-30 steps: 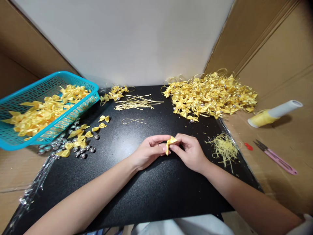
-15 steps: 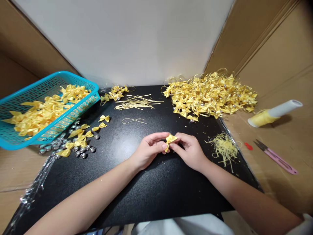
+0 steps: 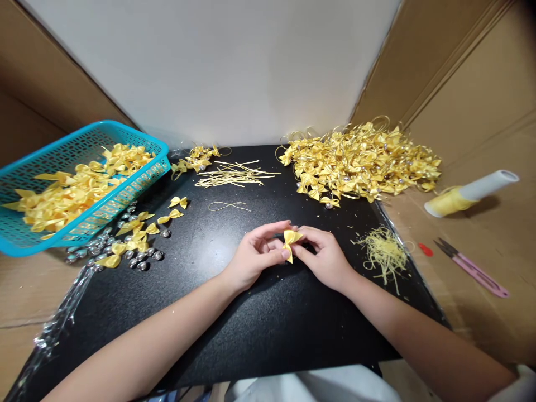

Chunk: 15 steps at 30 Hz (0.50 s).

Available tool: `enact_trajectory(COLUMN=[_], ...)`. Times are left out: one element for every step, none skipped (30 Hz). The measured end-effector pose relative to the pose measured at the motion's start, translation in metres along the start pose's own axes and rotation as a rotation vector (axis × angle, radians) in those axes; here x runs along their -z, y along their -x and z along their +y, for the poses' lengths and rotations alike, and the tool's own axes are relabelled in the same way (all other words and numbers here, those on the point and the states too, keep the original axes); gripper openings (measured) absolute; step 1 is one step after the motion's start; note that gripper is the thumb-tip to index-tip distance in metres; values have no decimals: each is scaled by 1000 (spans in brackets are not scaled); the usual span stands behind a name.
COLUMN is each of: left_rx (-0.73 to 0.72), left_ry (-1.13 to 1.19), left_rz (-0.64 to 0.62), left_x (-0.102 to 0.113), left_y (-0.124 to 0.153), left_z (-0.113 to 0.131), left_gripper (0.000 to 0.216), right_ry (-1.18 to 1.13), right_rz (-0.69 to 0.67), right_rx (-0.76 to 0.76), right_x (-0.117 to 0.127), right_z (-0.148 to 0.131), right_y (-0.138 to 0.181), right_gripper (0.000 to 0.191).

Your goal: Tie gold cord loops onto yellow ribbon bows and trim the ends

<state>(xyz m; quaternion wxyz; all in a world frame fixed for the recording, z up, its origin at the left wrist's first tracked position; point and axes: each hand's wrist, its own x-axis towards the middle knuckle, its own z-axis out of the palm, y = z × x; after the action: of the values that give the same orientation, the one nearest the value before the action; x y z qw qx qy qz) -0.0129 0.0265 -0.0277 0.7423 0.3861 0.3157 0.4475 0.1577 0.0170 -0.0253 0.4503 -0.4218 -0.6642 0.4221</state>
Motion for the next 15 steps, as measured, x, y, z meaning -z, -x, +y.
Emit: enact_trajectory(left_rx=[-9,-15,-20,-25,-31,-36,-43,-48,-52,-54,-53,-48,-42,-35,-29], left_ry=[4,6,6,4,3,4,7,9,11,10,7,0,-8,-16,-22], left_rz=[-3,-7,-10,-12,-15,-17,-19,-20,-19,-17,-13,-8,-5,-1,1], left_x=[0,0,0,0,0,1,1,1,1,1,1,1,1,1,2], left_y=[0,0,0,-1,-1,-1,-1,-1,-1,-1,-1,-1,-1,-1,-2], left_z=[0,0,-1,-1,-1,-1,-1,-2,-2,-2,-2,-2,-2,-2,-2], left_gripper=[45,44,41,39,36,34,32,30,29,27,26,25,25,26,27], right_ry=[2,4,7,10,11,11,10,9,8,7,6,6,5,4,3], right_rz=[2,4,6,6,6,4,2,0,-2,-4,-4,-4,-2,0,1], right_rx=[10,17,20,22,25,27,29,30,30,28,25,22,21,21,22], right_x=[0,0,0,0,1,1,1,1,1,1,1,1,1,1,1], right_z=[-1,-1,-1,-2,-2,-2,-2,-2,-1,-1,-1,-1,-1,-2,-2], right_y=[0,0,-1,-1,-1,-1,-1,-1,-1,-1,-1,-1,-1,-1,-1], right_gripper=[10,10,10,10,10,10,10,10,10,10,10,10,10,10,10])
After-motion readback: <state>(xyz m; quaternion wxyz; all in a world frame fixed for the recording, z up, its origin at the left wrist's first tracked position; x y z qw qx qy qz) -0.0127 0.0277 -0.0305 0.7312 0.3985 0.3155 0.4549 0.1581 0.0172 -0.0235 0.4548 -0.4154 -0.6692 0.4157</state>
